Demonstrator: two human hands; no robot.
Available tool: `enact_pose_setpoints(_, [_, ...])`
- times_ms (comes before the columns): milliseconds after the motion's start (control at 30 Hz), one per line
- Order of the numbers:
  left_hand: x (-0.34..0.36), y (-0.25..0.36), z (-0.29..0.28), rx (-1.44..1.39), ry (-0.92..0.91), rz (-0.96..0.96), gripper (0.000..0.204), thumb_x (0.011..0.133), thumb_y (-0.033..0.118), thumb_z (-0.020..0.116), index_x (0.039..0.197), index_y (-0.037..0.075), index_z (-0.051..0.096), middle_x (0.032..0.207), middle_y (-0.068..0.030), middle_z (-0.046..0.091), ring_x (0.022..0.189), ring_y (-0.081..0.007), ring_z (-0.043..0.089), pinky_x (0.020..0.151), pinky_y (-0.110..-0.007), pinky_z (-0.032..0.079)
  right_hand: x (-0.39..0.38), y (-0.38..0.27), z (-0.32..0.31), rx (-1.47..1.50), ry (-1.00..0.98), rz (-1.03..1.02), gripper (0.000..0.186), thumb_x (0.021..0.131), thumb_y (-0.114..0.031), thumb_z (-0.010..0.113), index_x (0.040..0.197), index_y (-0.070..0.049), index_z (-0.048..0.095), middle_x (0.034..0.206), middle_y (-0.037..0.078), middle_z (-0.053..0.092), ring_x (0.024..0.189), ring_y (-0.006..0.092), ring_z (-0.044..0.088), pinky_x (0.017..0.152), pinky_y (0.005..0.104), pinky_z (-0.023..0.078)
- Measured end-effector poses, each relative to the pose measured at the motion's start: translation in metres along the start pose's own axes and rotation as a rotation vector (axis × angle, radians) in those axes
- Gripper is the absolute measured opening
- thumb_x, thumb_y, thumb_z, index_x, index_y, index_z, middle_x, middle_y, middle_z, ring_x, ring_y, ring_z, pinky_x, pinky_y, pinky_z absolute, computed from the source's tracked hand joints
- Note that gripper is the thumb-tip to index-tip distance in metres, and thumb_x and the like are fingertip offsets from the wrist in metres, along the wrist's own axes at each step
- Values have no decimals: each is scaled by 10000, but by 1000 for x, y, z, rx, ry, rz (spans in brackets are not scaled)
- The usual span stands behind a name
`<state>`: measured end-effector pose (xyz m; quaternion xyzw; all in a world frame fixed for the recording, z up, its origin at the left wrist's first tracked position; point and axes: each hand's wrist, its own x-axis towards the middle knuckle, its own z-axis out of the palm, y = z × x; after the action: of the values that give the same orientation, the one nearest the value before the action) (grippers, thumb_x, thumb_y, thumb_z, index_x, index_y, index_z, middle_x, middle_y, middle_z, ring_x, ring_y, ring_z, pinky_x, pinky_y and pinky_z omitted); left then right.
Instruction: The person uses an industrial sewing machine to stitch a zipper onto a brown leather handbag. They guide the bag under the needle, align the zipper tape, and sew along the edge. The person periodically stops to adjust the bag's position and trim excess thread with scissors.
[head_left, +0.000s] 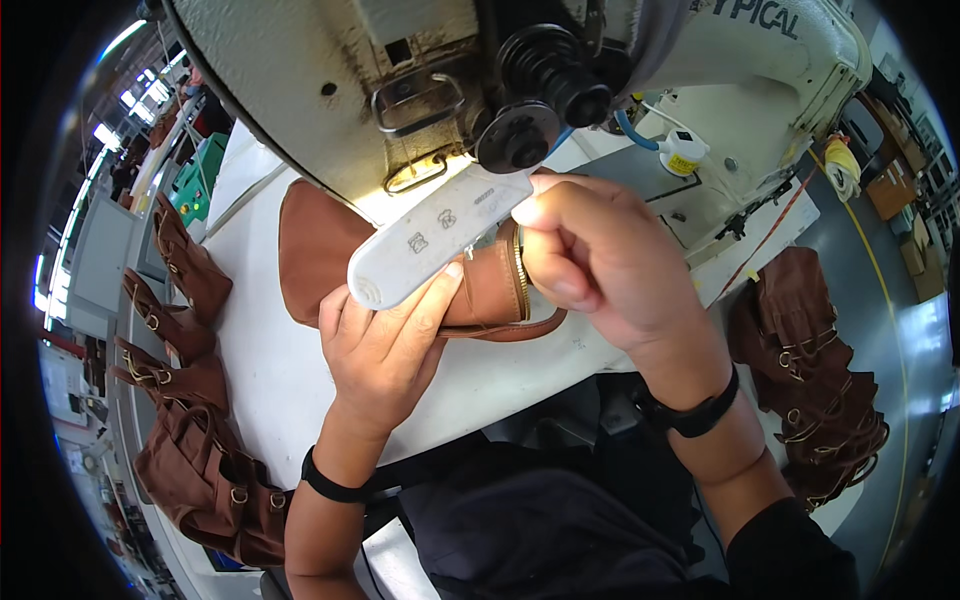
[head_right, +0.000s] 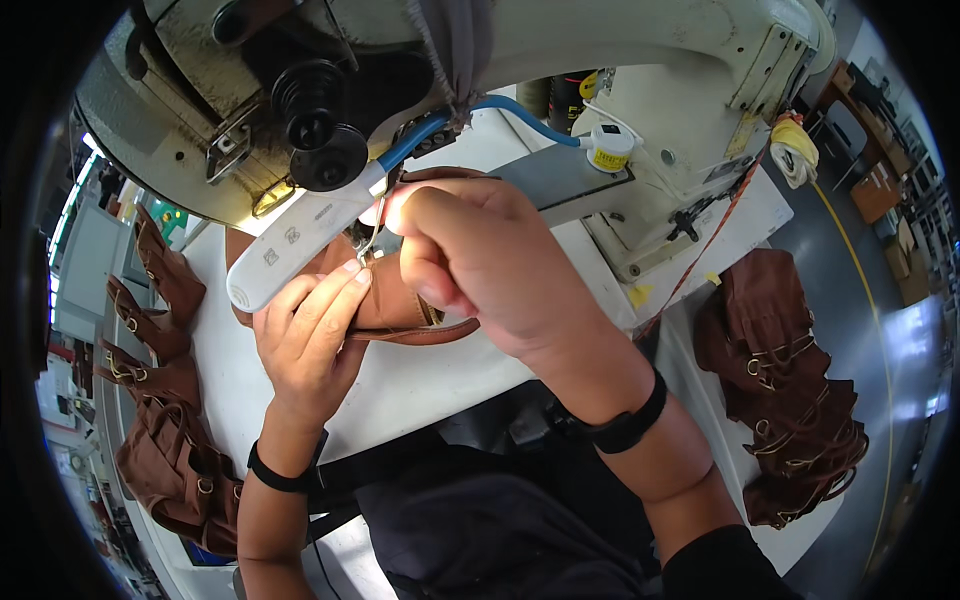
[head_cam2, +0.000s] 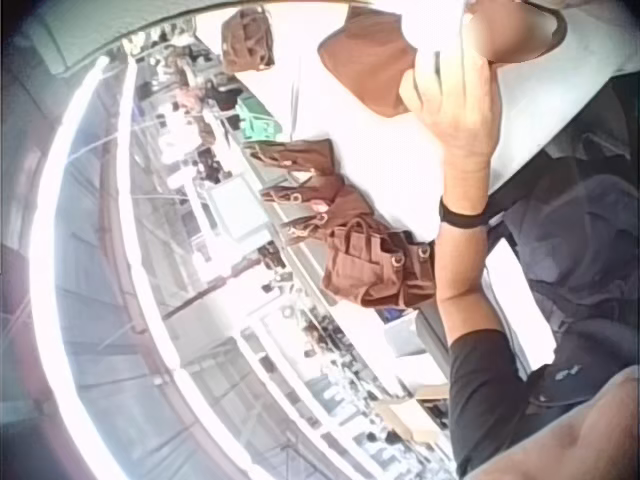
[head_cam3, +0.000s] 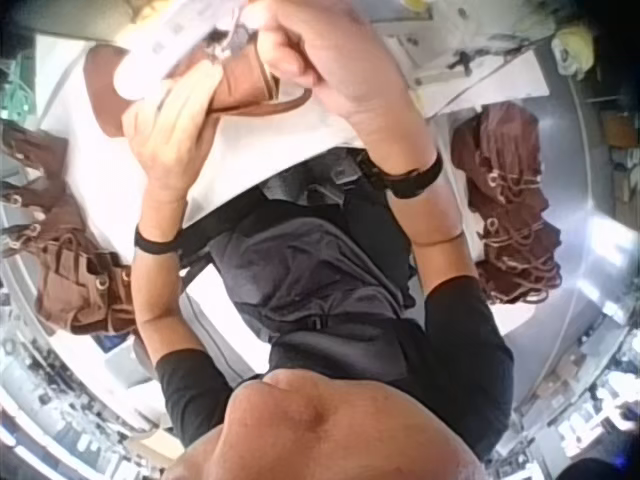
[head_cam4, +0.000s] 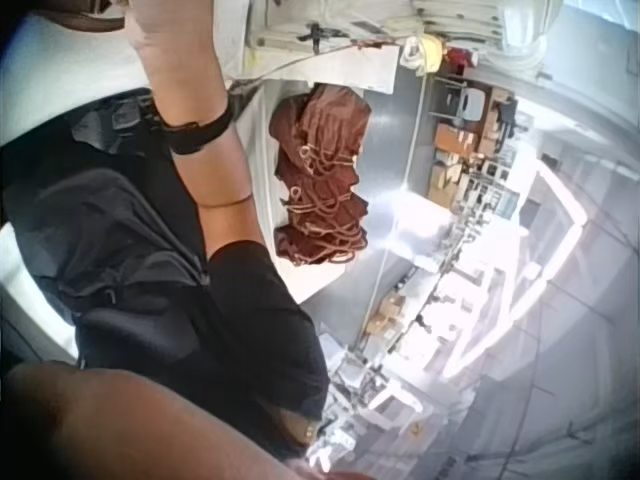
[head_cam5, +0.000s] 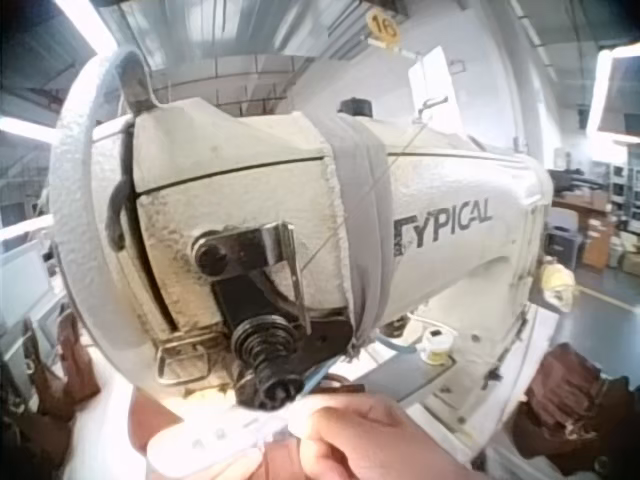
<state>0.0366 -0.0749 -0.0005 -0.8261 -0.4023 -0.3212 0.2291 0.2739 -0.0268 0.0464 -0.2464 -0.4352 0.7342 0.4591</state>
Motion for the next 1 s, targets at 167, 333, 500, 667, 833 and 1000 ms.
enact_pose_setpoints(167, [9, 4, -1, -24, -3, 13, 533, 685, 70, 844, 1209, 94, 748, 1209, -14, 755, 1016, -219, 676, 895, -343, 463, 5, 45, -2, -1251, 401, -988, 102, 857, -90, 750, 923, -48, 685, 944, 82, 642, 947, 295, 592, 850, 406, 463])
enact_pose_setpoints(333, [8, 2, 1, -66, 13, -7, 527, 652, 40, 838, 1169, 84, 742, 1182, -29, 767, 991, -223, 701, 861, -329, 469, 10, 59, -6, -1355, 439, -908, 135, 853, -124, 753, 967, -112, 681, 1111, 43, 625, 1133, 278, 566, 1008, 446, 383])
enact_pose_setpoints(500, [9, 1, 0, -91, 6, -24, 517, 648, 15, 831, 1154, 64, 737, 1152, -66, 778, 965, -248, 732, 851, -337, 516, 13, 60, -4, -1326, 444, -903, 121, 856, -128, 748, 945, -119, 666, 1110, 47, 627, 1126, 281, 568, 1014, 445, 375])
enact_pose_setpoints(667, [8, 0, 4, -115, 22, -33, 500, 647, -12, 826, 1136, 35, 733, 1116, -110, 781, 941, -290, 750, 870, -369, 567, 13, 60, -6, -1298, 436, -916, 108, 865, -127, 739, 942, -121, 664, 1096, 43, 631, 1108, 277, 574, 1017, 442, 370])
enact_pose_setpoints(833, [12, -1, 5, -150, 33, -42, 493, 642, -36, 818, 1125, 8, 727, 1092, -156, 775, 907, -309, 750, 800, -364, 581, 16, 60, -5, -1279, 447, -921, 99, 868, -128, 732, 936, -121, 661, 1069, 39, 635, 1093, 268, 584, 1007, 436, 371])
enact_pose_setpoints(1000, [13, -4, 5, -172, 41, -35, 499, 641, -41, 818, 1130, 7, 727, 1097, -159, 772, 860, -299, 739, 753, -352, 572, 16, 58, -3, -1273, 450, -946, 83, 874, -133, 724, 921, -122, 656, 1049, 33, 638, 1083, 260, 595, 996, 430, 374])
